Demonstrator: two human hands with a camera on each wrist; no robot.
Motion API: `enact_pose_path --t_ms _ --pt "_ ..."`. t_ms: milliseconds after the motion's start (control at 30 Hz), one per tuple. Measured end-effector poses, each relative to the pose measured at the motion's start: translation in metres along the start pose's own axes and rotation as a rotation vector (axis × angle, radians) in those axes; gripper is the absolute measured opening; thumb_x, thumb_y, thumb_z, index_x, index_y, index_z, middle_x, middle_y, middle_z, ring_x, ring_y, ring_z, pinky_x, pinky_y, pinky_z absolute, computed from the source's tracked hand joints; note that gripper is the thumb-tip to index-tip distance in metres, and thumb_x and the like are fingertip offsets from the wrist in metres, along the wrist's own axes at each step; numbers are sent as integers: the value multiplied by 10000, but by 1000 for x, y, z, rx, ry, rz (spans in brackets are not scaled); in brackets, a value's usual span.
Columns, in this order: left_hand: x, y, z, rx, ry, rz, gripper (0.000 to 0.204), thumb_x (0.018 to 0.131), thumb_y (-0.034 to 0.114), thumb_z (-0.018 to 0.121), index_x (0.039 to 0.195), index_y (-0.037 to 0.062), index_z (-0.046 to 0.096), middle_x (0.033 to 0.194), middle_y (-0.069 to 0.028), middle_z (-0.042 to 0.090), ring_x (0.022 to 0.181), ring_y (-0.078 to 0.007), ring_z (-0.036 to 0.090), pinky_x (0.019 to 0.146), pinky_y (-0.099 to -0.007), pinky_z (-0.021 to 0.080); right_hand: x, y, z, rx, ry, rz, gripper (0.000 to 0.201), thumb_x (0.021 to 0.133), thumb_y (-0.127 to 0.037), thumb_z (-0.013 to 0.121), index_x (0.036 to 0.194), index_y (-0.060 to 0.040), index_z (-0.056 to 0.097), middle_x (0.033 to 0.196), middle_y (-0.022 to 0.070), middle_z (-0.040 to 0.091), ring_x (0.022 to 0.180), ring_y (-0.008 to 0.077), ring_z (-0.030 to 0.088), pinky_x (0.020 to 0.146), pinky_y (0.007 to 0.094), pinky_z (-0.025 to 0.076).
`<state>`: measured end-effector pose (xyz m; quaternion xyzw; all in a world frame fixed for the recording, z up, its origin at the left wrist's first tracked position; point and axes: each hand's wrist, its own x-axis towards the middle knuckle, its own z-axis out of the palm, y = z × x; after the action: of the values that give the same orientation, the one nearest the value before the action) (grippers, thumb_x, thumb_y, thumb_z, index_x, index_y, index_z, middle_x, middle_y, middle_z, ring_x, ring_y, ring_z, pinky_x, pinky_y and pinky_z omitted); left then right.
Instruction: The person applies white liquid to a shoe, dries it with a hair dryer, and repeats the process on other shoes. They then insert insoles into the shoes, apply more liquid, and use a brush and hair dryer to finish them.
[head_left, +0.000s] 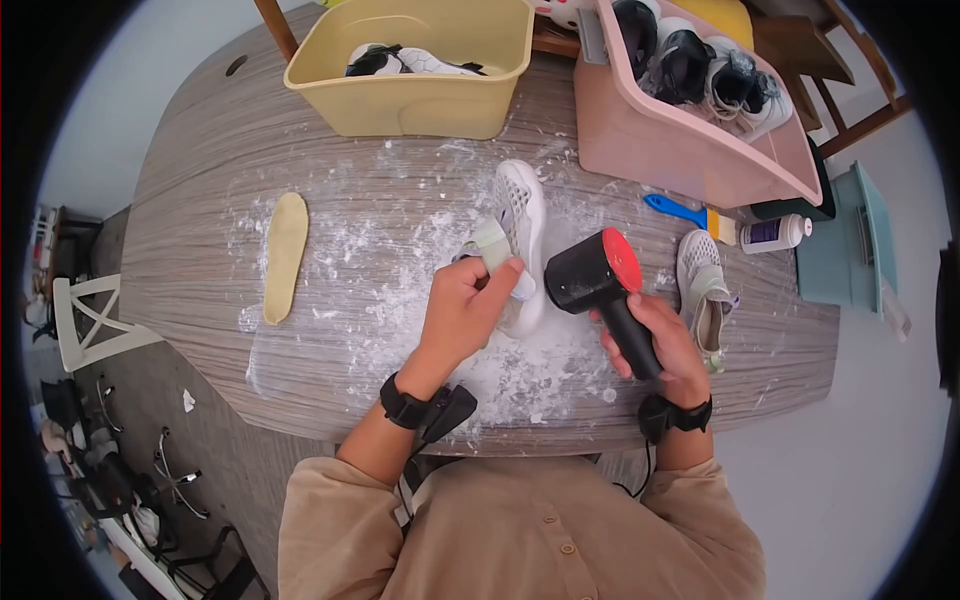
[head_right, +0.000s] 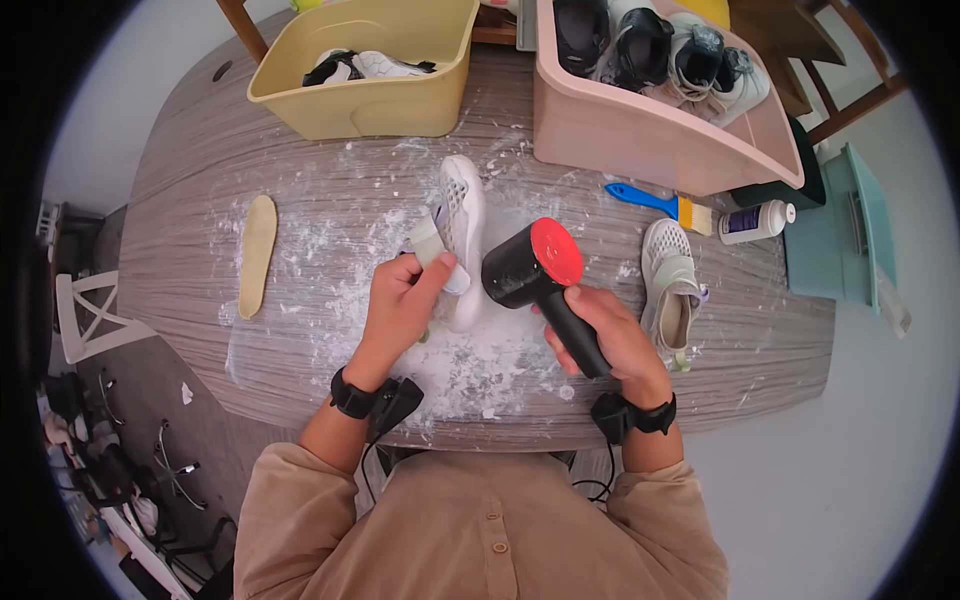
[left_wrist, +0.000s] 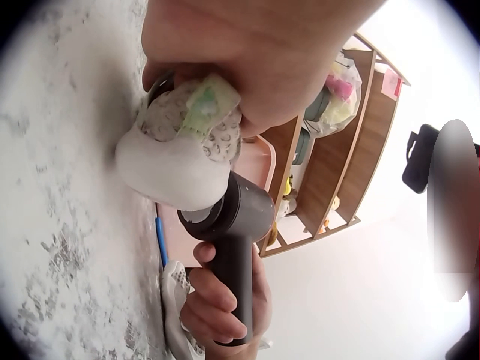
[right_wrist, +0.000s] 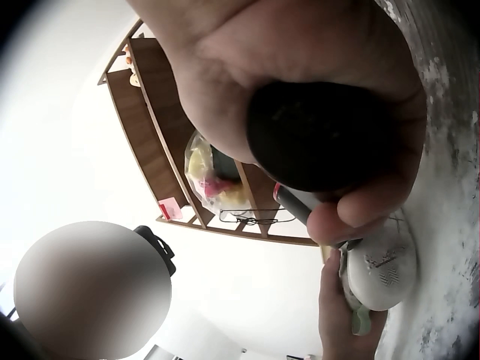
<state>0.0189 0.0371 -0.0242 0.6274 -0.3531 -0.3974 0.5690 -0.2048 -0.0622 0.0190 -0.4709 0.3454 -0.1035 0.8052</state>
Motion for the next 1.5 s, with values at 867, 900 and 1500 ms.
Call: enact_pose_path --t_ms 867,900,1500 --pt "-7 8 3 -76 44 109 196 888 168 623 838 -13 679 662 -13 642 604 -50 549 530 -239 422 7 13 14 49 -16 -133 531 985 -429 350 1103 63 513 690 120 555 478 173 535 455 280 437" --pt "-8 8 3 -84 55 120 196 888 166 623 830 -13 677 656 -13 640 599 -50 548 526 -239 420 7 14 13 51 -25 -137 531 985 -429 351 1104 62 513 691 121 556 478 172 534 454 278 436" --pt "-8 3 7 -83 79 164 222 896 175 614 784 -10 664 622 -13 621 573 -49 534 508 -243 410 7 14 15 69 -41 -119 557 980 -451 353 1107 67 513 695 121 562 488 171 541 461 276 437"
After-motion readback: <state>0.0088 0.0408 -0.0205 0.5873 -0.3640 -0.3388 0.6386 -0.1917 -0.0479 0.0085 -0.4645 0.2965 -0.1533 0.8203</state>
